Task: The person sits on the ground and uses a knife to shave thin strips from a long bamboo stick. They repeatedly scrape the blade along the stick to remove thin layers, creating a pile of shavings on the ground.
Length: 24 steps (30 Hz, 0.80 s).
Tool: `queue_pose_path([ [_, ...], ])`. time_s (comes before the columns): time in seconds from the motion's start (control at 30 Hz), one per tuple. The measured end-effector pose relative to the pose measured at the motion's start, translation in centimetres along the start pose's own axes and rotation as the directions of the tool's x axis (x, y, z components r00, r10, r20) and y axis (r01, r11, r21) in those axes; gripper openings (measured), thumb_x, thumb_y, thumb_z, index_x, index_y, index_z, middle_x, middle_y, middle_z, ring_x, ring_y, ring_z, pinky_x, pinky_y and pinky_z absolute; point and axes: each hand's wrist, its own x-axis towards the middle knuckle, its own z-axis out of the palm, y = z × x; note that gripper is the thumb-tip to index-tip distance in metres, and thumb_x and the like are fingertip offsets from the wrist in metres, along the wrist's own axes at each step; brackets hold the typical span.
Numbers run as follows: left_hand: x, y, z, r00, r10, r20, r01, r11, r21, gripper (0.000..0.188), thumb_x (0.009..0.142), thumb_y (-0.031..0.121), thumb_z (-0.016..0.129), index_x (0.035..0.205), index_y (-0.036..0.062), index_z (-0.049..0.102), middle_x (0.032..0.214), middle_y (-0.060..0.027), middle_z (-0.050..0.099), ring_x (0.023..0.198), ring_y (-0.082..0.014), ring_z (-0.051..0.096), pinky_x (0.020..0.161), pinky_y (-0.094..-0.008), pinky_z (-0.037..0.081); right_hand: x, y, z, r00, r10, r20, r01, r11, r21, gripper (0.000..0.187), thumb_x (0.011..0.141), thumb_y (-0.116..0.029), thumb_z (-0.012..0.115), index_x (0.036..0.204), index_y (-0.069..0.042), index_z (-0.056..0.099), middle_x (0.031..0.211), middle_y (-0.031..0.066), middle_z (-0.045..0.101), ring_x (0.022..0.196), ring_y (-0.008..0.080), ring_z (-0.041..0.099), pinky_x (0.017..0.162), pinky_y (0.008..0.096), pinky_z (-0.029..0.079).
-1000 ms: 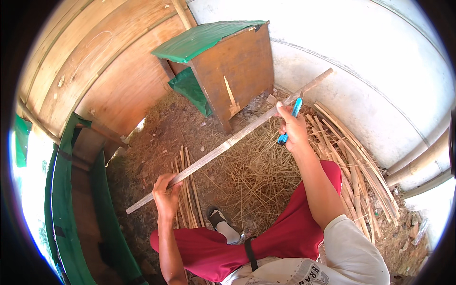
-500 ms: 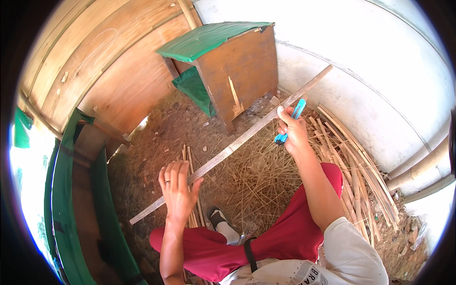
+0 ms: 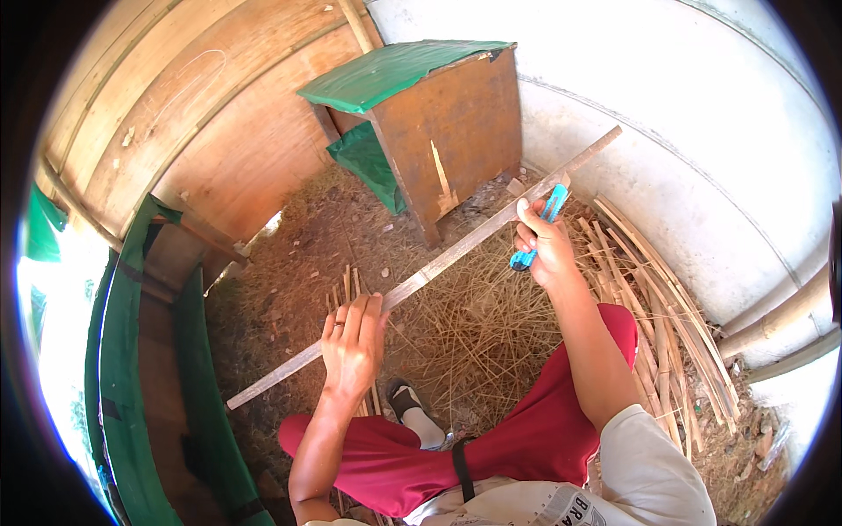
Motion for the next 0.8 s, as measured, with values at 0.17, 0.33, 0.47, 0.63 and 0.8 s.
queue_pose_path([
  [0.17,0.1,-0.1,-0.1,0.999,-0.014,-0.032,0.014,1.0,0.005,0.038,0.078,-0.001,0.075,0.114,-0.001,0.063,0.105,-0.0139,0.067,0.086,-0.0301,0.066,0.074,-0.04,0.052,0.4,0.5,-0.7,0.999,0.039,-0.009,-0.039,0.999,-0.012,0.027,0.088,-0.023,0.079,0.086,-0.014,0.053,0.085,0.0046,0.063,0.051,0.0032,0.04,0.048,0.0218,0.032],
  [0.33,0.3,-0.4,0.0,0.998,-0.039,-0.044,0.039,0.999,-0.009,0.035,0.079,0.0,0.074,0.113,-0.0011,0.065,0.105,-0.014,0.067,0.086,-0.0309,0.067,0.074,-0.0405,0.053,0.4,0.6,-0.7,0.995,0.088,-0.039,-0.089,0.996,-0.028,0.031,0.086,-0.027,0.08,0.084,-0.014,0.052,0.086,0.0049,0.063,0.05,0.0027,0.039,0.048,0.0213,0.032],
  [0.47,0.3,-0.4,-0.1,0.998,-0.051,-0.032,0.051,0.998,-0.022,0.033,0.081,-0.001,0.072,0.112,-0.0008,0.065,0.104,-0.0139,0.067,0.087,-0.0314,0.067,0.074,-0.0402,0.053,0.2,0.4,-0.3,0.995,0.086,-0.042,-0.088,0.995,-0.046,0.031,0.086,-0.028,0.08,0.084,-0.014,0.052,0.085,0.0055,0.064,0.05,0.0026,0.039,0.048,0.021,0.031],
  [0.63,-0.8,-0.8,0.3,0.995,-0.096,0.024,0.098,0.99,-0.105,0.031,0.082,-0.001,0.07,0.112,-0.0001,0.065,0.1,-0.0147,0.069,0.086,-0.0313,0.069,0.074,-0.0398,0.055,0.0,0.4,0.3,0.995,0.084,-0.054,-0.089,0.991,-0.102,0.032,0.085,-0.028,0.081,0.083,-0.013,0.054,0.081,0.0061,0.066,0.049,0.0026,0.039,0.047,0.0212,0.031],
  [0.8,-1.0,-0.2,0.3,0.975,-0.17,0.144,0.202,0.948,-0.246,0.025,0.086,-0.002,0.066,0.111,-0.0017,0.064,0.094,-0.0182,0.07,0.082,-0.0349,0.07,0.067,-0.0423,0.057,-0.2,0.2,0.5,0.991,0.046,-0.122,-0.072,0.972,-0.222,0.028,0.086,-0.028,0.079,0.088,-0.013,0.055,0.078,0.0042,0.067,0.048,0.0028,0.039,0.046,0.0213,0.031],
])
